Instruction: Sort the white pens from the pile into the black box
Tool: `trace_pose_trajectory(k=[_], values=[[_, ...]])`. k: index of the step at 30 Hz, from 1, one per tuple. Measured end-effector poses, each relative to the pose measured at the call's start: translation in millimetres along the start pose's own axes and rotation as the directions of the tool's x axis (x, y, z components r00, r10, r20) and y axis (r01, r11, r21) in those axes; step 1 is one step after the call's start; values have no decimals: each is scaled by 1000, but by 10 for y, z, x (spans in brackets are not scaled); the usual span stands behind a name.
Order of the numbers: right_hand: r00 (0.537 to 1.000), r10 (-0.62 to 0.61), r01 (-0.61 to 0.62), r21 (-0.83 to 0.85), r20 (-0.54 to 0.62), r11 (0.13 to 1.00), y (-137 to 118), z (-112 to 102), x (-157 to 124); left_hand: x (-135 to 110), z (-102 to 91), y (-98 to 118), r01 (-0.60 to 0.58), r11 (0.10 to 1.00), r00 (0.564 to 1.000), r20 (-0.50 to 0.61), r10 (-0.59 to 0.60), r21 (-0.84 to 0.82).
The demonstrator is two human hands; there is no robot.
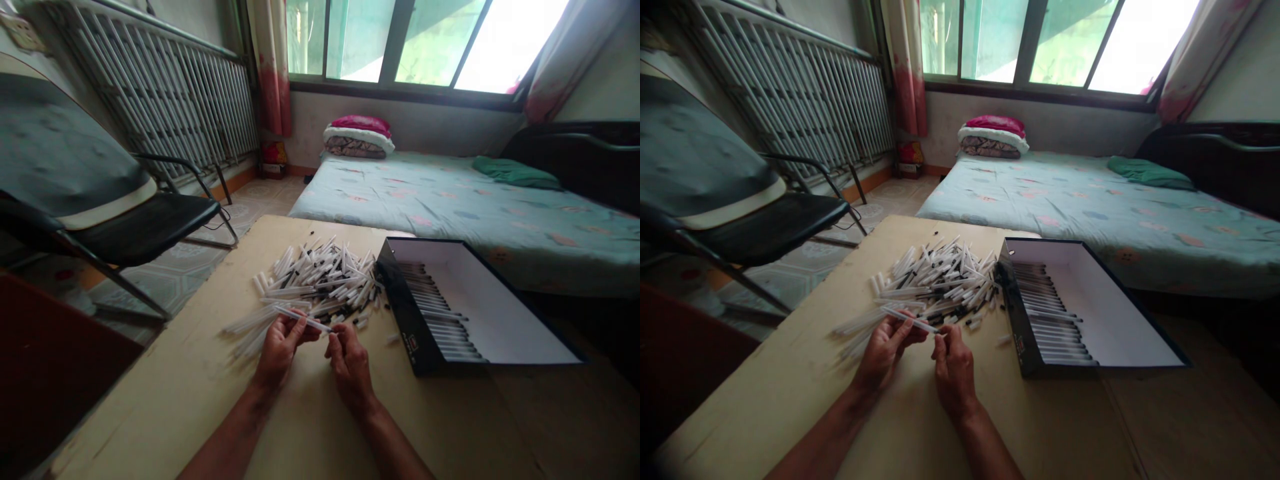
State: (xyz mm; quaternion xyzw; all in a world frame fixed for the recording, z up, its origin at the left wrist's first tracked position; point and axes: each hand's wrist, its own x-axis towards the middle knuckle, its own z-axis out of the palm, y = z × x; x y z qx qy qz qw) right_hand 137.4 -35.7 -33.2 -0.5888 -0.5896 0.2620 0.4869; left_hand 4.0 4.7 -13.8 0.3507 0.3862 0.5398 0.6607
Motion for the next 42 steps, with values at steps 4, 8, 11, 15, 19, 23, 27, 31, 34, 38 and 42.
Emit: trace_pose_trajectory(k=[4,8,11,15,19,23,27,31,34,38,42], values=[[1000,1,-1,-32,9,999,13,4,2,0,-2,0,6,1000,1000,29,-6,7],[1000,2,-2,-51,3,999,16,-1,-2,-2,1,2,2,1000,999,43,-2,4],[1000,-1,1,-35,8,999,-3,-5,0,-1,-1,1,-3,1000,1000,10,3,4],[1000,-8,9,-26,11,1000,3,3,5,-2,3,7,1,1000,1000,16,-1,12],[1000,9,-8,-21,13,1000,26,9,-1,-9,12,17,6,1000,999,41,-7,15],[1000,20,-20,-1,21,1000,15,4,-3,-5,5,14,3,1000,1000,17,-3,6],[1000,1,-1,-10,18,1000,0,4,-4,-1,-3,7,2,1000,1000,18,-2,8],[1000,10,-10,-19,-3,1000,4,-2,-14,-11,-2,10,-14,1000,997,70,12,26],[1000,2,-2,-24,-4,1000,3,-12,-18,-20,1,24,-27,998,995,93,22,52],[997,-45,42,-51,-60,998,-28,-8,-14,-22,13,31,-42,996,996,76,37,74],[976,-205,198,-91,-71,976,-49,14,-15,-24,32,-10,-121,972,988,118,99,200]])
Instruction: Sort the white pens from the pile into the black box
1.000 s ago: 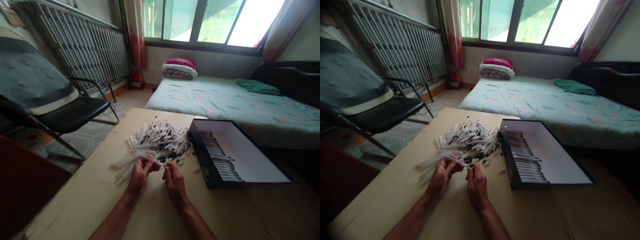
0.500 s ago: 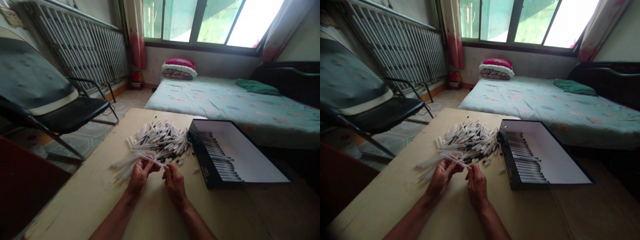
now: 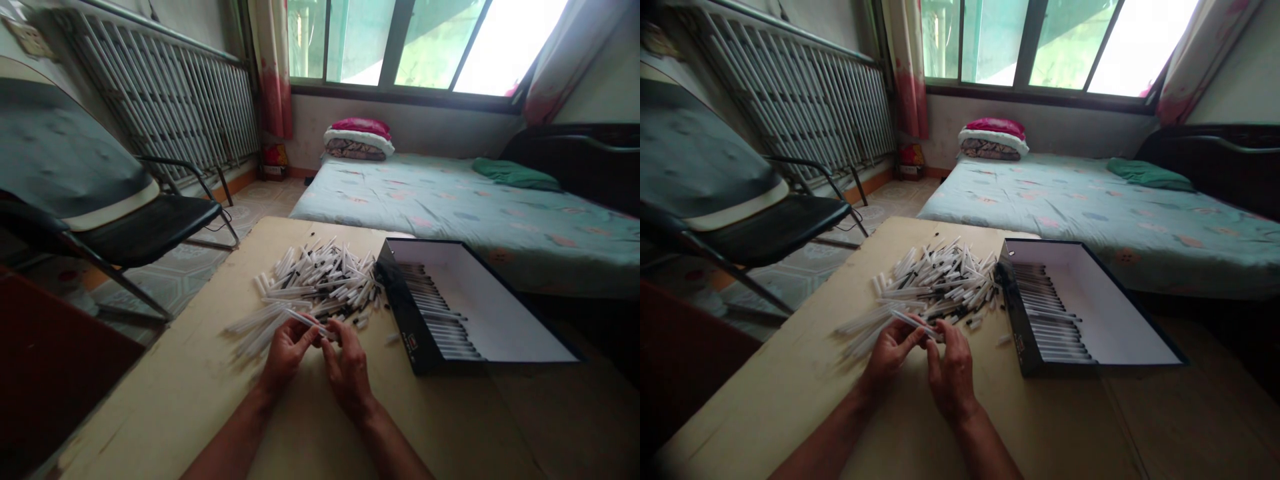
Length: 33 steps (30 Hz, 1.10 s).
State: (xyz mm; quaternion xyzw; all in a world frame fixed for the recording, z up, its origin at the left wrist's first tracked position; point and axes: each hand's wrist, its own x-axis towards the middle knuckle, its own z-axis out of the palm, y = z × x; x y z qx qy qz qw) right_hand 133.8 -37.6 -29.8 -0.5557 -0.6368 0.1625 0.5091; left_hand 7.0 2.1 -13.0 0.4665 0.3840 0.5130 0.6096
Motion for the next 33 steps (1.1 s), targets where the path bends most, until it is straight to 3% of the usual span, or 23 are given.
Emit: trace_pose_trajectory(k=[2,5,7,10,13,16,19,22,25,27,30,33], values=[[1000,-16,16,5,26,1000,16,4,-2,-15,15,-16,-37,993,999,11,36,111],[987,146,-144,44,-62,989,66,-13,7,-46,36,2,-106,921,992,-27,125,374],[947,286,-266,141,-147,954,97,-35,24,-52,52,42,-165,787,978,-2,207,594],[908,384,-326,293,-168,899,114,-63,55,-13,94,99,-239,531,962,126,241,813],[908,396,-330,347,-138,878,105,-73,70,76,148,114,-264,298,956,207,209,917],[909,399,-336,355,-120,872,100,-66,68,167,183,102,-232,108,963,212,166,967],[909,401,-344,347,-109,873,112,-49,60,215,183,81,-221,3,966,218,137,975],[913,394,-343,329,-102,880,123,-36,55,219,167,53,-236,-43,959,240,154,971],[915,394,-348,333,-81,876,113,-38,55,208,151,39,-246,6,951,240,194,969],[917,395,-354,339,-61,872,96,-47,55,201,137,49,-257,133,947,221,234,957],[922,387,-358,317,-30,878,74,-58,49,189,99,92,-213,484,961,92,262,849],[937,349,-335,248,-16,909,64,-59,34,162,25,139,-75,864,987,-86,135,499]])
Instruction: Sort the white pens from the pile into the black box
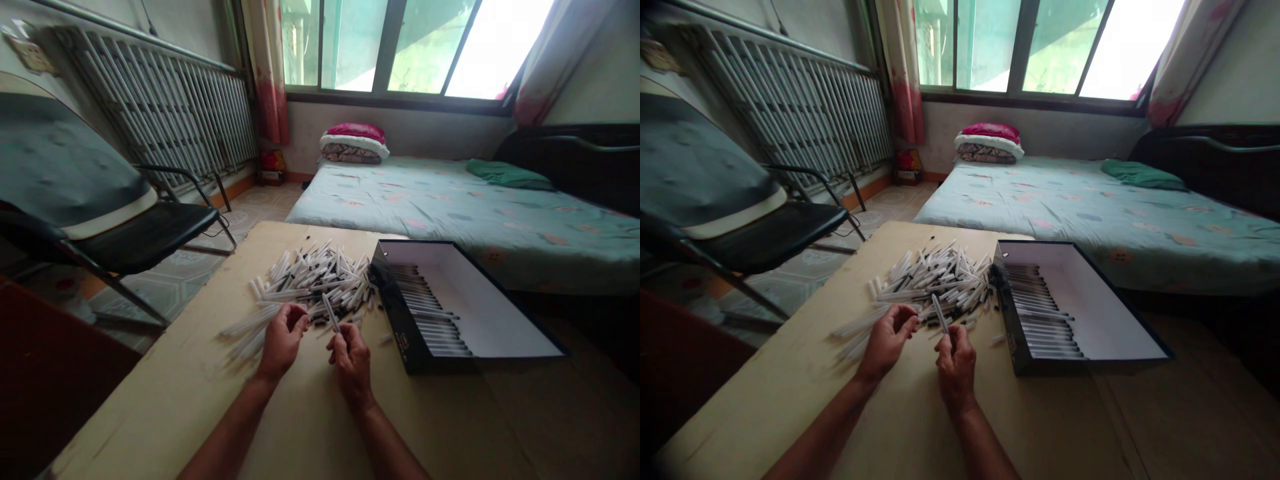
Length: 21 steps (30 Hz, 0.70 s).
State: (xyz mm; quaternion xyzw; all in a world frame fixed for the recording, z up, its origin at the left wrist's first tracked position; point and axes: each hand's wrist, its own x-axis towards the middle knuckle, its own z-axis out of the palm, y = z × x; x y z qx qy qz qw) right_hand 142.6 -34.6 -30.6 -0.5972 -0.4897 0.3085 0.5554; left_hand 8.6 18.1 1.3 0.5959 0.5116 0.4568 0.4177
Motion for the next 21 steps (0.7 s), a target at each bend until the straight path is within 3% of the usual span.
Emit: trace_pose_trajectory(k=[2,4,7,11,15,21], values=[[999,-54,53,-63,-7,997,0,3,-10,-20,-65,-16,89,972,996,-2,-91,-218],[995,-96,92,-109,-30,990,-2,4,-15,-45,-114,-46,69,973,997,-28,-77,-219],[995,-78,71,-107,-65,992,-2,1,-9,-78,-122,-101,-117,988,993,-23,119,99],[996,5,-4,18,-86,1000,12,-3,13,-96,-24,-140,-339,839,941,155,302,427],[991,65,-45,162,-118,986,24,-3,31,-110,113,-78,-363,732,931,183,317,577],[980,106,-57,274,-170,960,49,-6,50,-38,348,54,-408,609,912,326,247,680]])
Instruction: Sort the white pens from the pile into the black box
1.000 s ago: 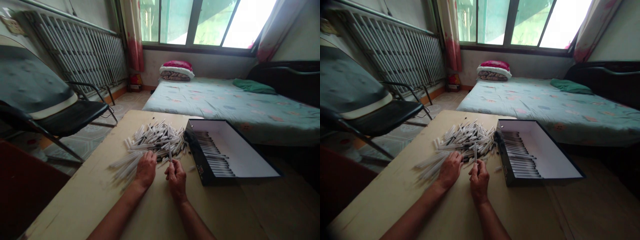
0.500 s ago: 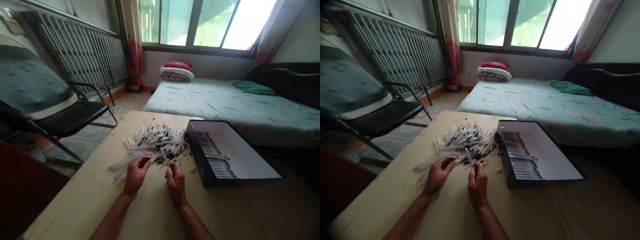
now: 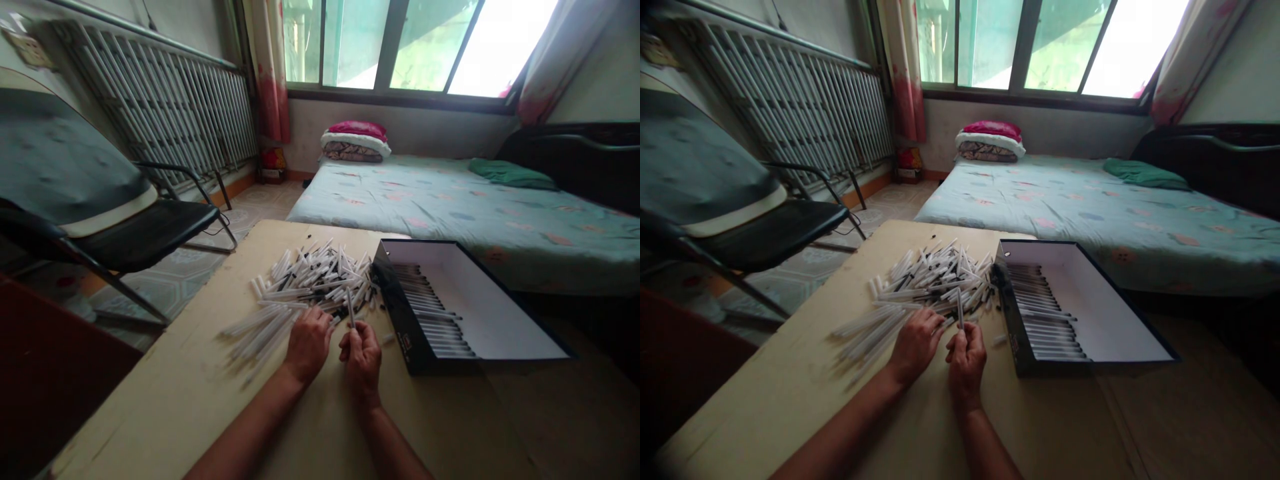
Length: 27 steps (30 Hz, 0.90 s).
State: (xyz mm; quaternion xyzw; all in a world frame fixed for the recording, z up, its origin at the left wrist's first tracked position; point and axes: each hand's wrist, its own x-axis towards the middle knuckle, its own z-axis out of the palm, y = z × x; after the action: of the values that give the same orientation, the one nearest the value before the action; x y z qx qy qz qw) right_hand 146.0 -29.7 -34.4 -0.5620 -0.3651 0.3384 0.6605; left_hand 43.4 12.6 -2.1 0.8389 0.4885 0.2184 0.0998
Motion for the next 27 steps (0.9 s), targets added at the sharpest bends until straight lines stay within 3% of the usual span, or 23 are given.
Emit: trace_pose_trajectory(k=[5,9,13,16,18,21,24,27], values=[[1000,13,-13,23,-2,1000,12,-2,9,135,140,45,-21,992,998,58,14,124],[1000,16,-16,45,-8,999,20,4,13,158,183,61,-11,989,1000,29,7,146],[1000,6,-7,48,6,999,17,-7,4,136,93,42,-5,999,998,-68,2,-51],[997,-72,75,-85,33,994,-4,-20,-20,87,-35,-51,95,923,974,-158,-164,-372],[986,-149,162,-204,75,966,-27,-19,-49,37,-120,-148,168,733,928,-144,-342,-659],[962,-209,259,-335,176,906,-71,3,-119,-48,-204,-295,186,295,853,6,-522,-937],[910,-274,387,-400,312,831,-109,35,-205,-116,-221,-382,140,-115,815,180,-551,-984],[848,-295,487,-427,441,762,-128,57,-274,-139,-190,-409,56,-322,813,231,-535,-945]])
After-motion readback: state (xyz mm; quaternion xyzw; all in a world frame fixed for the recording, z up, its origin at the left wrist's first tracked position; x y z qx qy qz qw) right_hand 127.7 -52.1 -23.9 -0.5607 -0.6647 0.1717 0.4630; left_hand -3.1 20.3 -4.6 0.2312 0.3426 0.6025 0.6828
